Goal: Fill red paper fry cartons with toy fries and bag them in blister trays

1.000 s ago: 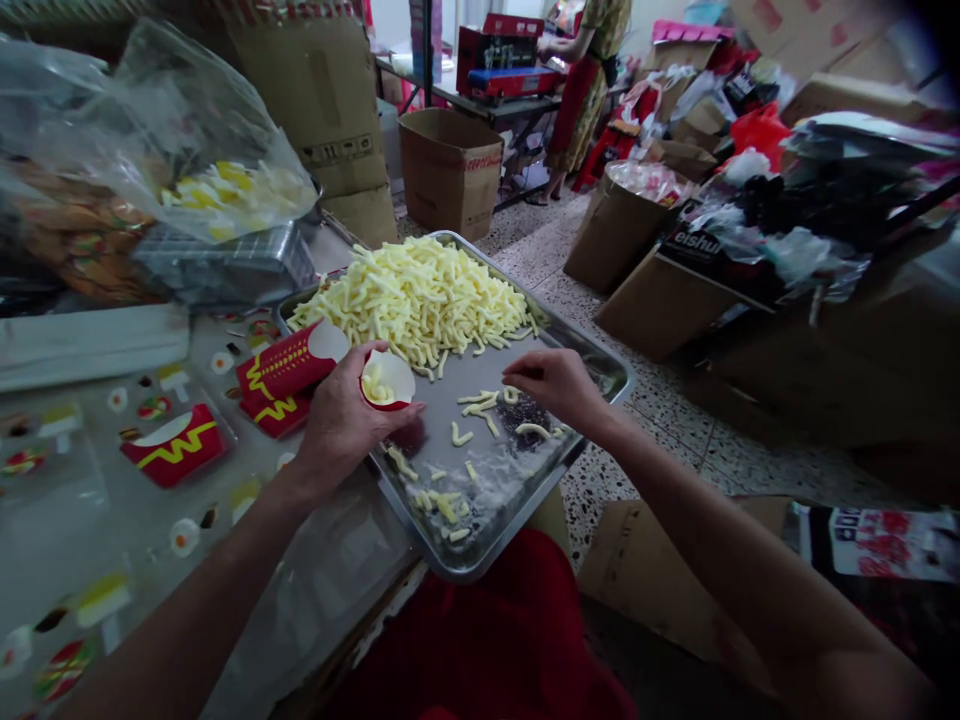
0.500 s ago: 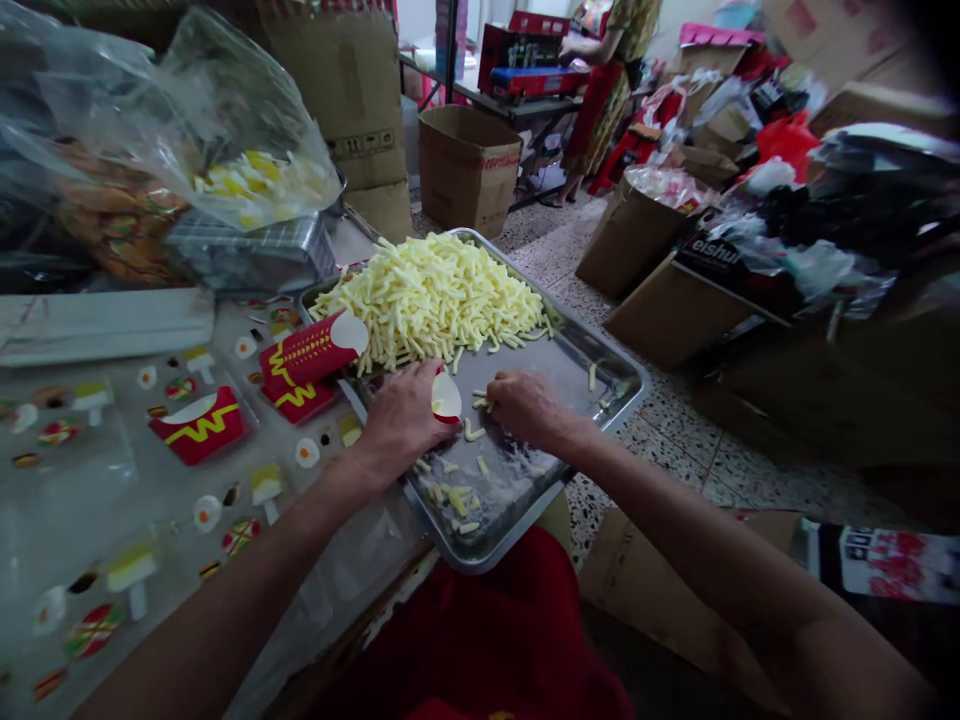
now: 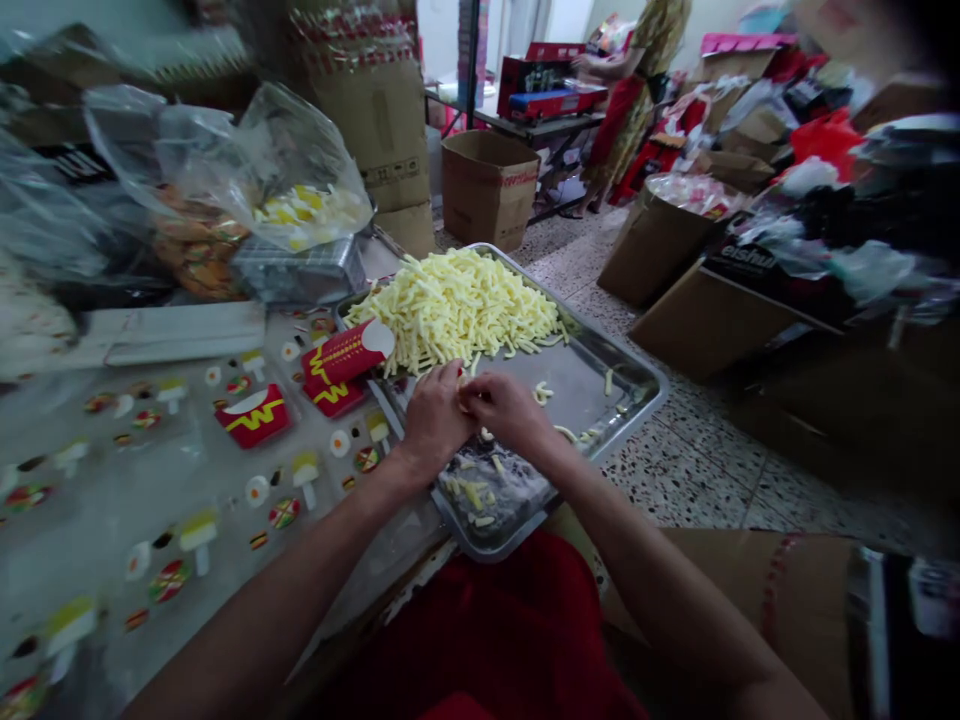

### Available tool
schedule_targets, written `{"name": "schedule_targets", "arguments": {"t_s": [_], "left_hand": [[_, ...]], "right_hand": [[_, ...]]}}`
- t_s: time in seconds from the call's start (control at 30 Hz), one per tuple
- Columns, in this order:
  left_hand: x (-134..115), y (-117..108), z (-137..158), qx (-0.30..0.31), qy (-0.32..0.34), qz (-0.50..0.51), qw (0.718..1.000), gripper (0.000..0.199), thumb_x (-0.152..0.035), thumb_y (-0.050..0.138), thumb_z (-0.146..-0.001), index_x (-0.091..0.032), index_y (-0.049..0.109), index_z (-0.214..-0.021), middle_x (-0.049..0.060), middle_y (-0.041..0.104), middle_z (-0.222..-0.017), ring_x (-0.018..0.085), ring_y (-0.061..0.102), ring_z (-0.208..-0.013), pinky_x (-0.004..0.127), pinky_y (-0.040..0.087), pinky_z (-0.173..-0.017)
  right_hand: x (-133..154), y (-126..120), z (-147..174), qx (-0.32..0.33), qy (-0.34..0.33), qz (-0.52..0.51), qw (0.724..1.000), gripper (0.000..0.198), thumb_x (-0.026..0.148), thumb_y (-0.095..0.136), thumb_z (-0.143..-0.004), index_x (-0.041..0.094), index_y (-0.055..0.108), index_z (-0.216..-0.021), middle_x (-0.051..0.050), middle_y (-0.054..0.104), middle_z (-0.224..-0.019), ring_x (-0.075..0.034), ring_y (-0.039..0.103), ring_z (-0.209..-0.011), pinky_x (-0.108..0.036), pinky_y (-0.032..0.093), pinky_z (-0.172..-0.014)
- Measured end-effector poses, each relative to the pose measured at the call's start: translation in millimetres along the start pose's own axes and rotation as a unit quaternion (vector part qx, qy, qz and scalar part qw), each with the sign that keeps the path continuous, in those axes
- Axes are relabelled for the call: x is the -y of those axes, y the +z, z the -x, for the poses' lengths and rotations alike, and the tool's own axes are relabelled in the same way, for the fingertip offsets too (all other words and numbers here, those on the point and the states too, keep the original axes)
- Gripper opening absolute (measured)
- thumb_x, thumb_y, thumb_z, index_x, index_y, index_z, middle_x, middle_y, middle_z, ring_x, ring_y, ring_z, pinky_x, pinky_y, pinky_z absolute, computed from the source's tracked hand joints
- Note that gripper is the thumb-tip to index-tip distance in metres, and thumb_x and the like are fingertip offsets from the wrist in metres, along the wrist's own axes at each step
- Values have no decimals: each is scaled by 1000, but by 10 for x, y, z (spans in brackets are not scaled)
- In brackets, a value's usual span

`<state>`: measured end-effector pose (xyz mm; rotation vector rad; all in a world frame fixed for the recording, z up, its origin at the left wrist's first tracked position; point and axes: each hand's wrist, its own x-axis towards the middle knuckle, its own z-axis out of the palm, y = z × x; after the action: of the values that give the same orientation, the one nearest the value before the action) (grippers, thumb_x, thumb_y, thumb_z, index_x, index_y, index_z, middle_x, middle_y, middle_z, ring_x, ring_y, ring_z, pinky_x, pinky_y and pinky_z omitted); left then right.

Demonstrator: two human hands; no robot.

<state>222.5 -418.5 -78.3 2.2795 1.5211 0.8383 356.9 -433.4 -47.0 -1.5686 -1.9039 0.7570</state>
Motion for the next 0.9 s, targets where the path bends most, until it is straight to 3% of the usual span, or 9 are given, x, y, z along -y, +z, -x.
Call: {"name": "schedule_targets", "arguments": {"t_s": [0.13, 0.27, 0.37, 0.43, 0.5, 0.6, 0.67, 0.8, 0.9], "left_hand": [[22, -129, 161, -18, 24, 21, 999, 69, -23, 76, -69, -15, 54, -134, 14, 67, -126, 31, 61, -118, 43, 47, -107], [185, -345, 367, -67, 24, 42, 997, 68, -25, 75, -74, -18, 52, -137, 11, 66, -129, 28, 60, -120, 43, 46, -110], [415, -643, 570, -159, -51, 49, 985, 65, -27, 73, -80, -20, 49, -140, 11, 64, -134, 27, 60, -123, 43, 46, -111], [586, -903, 743, -220, -113, 57, 967, 72, -31, 78, -77, -21, 48, -141, 13, 62, -137, 27, 60, -125, 44, 47, -111], [777, -1183, 929, -246, -164, 57, 954, 86, -29, 85, -68, -18, 46, -143, 16, 60, -139, 30, 59, -128, 45, 47, -110], [1127, -1622, 1194, -189, -240, 71, 950, 105, -20, 88, -58, -15, 38, -151, 20, 58, -142, 31, 60, -128, 44, 50, -106], [1413, -1935, 1340, -119, -274, 75, 951, 111, -20, 89, -58, -16, 34, -154, 19, 58, -144, 30, 62, -127, 43, 52, -105], [2097, -2509, 1500, -76, -263, -66, 959, 82, -41, 84, -71, -17, 53, -143, 18, 58, -145, 31, 56, -135, 48, 42, -115], [2603, -2710, 1522, -19, -220, -123, 967, 98, -52, 86, -66, -14, 48, -148, 22, 47, -156, 34, 41, -148, 50, 32, -122]], "right_hand": [[110, -115, -13, 139, -132, -90, 977, 19, 14, 55, -78, 16, 69, -64, -1, 65, -73, -15, 57, -70, -25, 43, -66], [328, 69, -72, 40, -221, -7, 974, 17, 15, 63, -78, 20, 74, -66, -4, 66, -77, -18, 58, -75, -30, 45, -73], [609, 403, -68, -73, -250, 39, 965, 17, 27, 67, -87, 25, 80, -77, -7, 62, -81, -22, 57, -82, -35, 46, -77], [824, 678, -61, -69, -250, -21, 966, 18, 34, 66, -91, 25, 82, -91, -9, 63, -92, -22, 60, -86, -35, 49, -78], [1043, 976, -97, 12, -248, -116, 962, 21, 31, 66, -91, 23, 80, -104, -9, 67, -99, -20, 63, -86, -31, 51, -75], [1377, 1429, -297, 152, -212, -203, 944, 24, 23, 64, -90, 18, 77, -110, -5, 73, -90, -17, 66, -77, -26, 49, -68], [1608, 1711, -528, 198, -185, -199, 942, 24, 24, 62, -91, 15, 76, -108, -3, 74, -83, -16, 66, -72, -24, 47, -64], [2046, 2210, -1076, 211, -221, -19, 952, 26, 24, 59, -94, 16, 77, -111, -5, 78, -96, -15, 69, -83, -21, 46, -68], [2258, 2506, -1390, 233, -242, 86, 938, 23, 18, 65, -88, 19, 80, -105, -6, 79, -103, -17, 70, -89, -21, 47, -73]]}}
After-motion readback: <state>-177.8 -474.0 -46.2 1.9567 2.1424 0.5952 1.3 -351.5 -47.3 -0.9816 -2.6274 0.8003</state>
